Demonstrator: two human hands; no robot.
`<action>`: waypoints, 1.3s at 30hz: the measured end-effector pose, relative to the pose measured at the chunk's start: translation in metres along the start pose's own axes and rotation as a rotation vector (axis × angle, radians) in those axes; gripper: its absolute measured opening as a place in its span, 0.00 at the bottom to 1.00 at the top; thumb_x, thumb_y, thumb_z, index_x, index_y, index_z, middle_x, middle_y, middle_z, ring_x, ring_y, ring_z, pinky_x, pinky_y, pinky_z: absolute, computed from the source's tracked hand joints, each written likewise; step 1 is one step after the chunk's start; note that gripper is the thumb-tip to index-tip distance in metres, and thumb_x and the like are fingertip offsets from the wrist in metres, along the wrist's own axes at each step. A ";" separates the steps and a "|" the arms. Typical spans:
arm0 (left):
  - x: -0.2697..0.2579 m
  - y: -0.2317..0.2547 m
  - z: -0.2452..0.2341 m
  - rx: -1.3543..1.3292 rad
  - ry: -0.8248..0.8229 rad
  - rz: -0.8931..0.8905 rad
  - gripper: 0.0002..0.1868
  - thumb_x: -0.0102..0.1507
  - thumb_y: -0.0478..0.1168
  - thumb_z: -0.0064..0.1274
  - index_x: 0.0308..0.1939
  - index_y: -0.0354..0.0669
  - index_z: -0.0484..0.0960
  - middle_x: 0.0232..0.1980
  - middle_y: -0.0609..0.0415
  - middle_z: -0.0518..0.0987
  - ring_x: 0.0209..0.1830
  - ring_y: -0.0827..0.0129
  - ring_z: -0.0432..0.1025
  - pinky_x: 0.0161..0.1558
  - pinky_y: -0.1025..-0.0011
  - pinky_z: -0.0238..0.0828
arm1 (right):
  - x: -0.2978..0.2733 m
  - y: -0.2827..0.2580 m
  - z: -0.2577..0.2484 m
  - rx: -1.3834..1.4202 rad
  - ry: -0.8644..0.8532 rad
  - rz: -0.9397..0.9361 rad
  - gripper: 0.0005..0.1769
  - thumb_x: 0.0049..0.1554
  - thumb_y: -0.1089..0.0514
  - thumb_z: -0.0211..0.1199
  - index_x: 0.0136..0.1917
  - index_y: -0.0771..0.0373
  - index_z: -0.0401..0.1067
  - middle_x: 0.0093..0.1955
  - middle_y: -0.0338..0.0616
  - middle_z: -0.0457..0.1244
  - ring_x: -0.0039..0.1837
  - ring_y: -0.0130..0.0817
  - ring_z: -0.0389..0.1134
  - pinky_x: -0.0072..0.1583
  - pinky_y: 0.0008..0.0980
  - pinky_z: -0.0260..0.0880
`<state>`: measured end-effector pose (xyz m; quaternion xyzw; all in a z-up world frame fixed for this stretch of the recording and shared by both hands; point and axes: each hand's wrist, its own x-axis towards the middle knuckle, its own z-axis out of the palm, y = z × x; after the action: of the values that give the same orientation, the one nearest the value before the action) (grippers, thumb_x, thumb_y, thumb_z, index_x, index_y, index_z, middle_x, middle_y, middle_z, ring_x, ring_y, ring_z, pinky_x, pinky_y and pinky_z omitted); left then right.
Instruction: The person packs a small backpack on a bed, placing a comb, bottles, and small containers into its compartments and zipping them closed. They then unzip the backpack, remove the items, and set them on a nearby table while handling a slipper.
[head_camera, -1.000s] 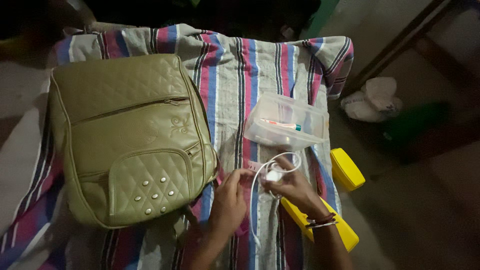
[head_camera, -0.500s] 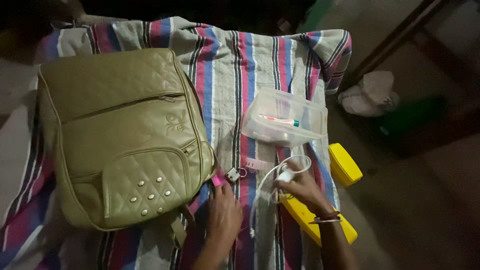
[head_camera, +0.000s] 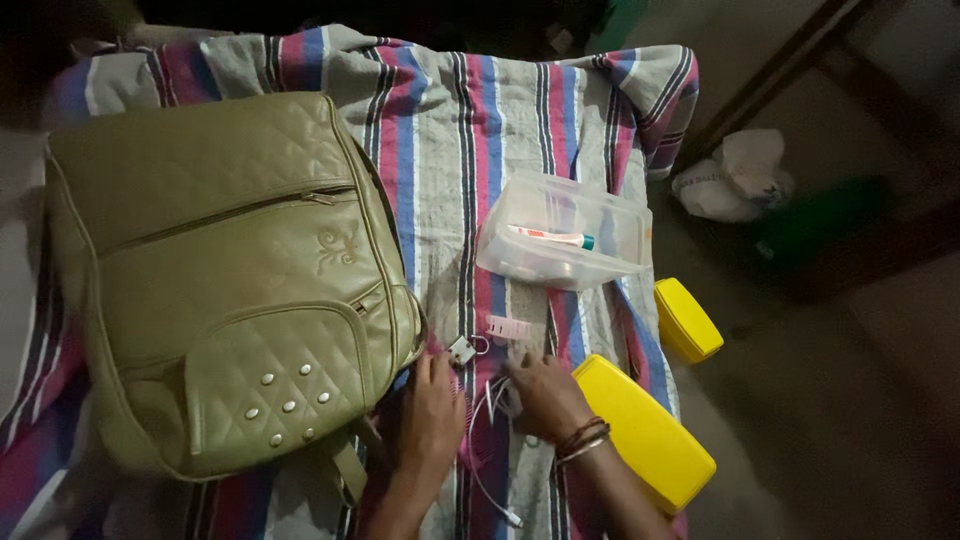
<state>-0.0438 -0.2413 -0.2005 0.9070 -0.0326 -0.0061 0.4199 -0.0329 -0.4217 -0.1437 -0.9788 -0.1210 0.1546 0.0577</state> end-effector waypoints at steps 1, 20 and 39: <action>0.002 0.000 0.002 -0.030 -0.004 -0.015 0.32 0.57 0.33 0.60 0.64 0.35 0.68 0.68 0.33 0.66 0.63 0.37 0.67 0.59 0.52 0.68 | -0.001 0.003 -0.005 0.044 -0.015 0.013 0.39 0.37 0.60 0.75 0.63 0.57 0.67 0.59 0.53 0.63 0.58 0.57 0.65 0.58 0.50 0.68; 0.015 0.012 -0.002 -0.376 -0.023 0.020 0.26 0.61 0.28 0.53 0.63 0.39 0.69 0.58 0.39 0.73 0.51 0.51 0.76 0.51 0.60 0.75 | 0.015 0.041 -0.080 0.081 1.181 0.074 0.21 0.64 0.63 0.63 0.70 0.63 0.68 0.56 0.56 0.64 0.53 0.50 0.69 0.50 0.44 0.72; 0.006 0.014 -0.007 0.469 -0.263 -0.354 0.27 0.64 0.49 0.57 0.58 0.36 0.69 0.51 0.40 0.81 0.52 0.50 0.78 0.51 0.60 0.78 | 0.001 0.012 -0.049 0.256 0.439 -0.219 0.23 0.50 0.53 0.75 0.57 0.57 0.73 0.56 0.48 0.66 0.58 0.46 0.69 0.56 0.40 0.72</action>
<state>-0.0379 -0.2450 -0.1851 0.9621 0.0710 -0.1884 0.1838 -0.0141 -0.4364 -0.0988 -0.9547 -0.1902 -0.0546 0.2222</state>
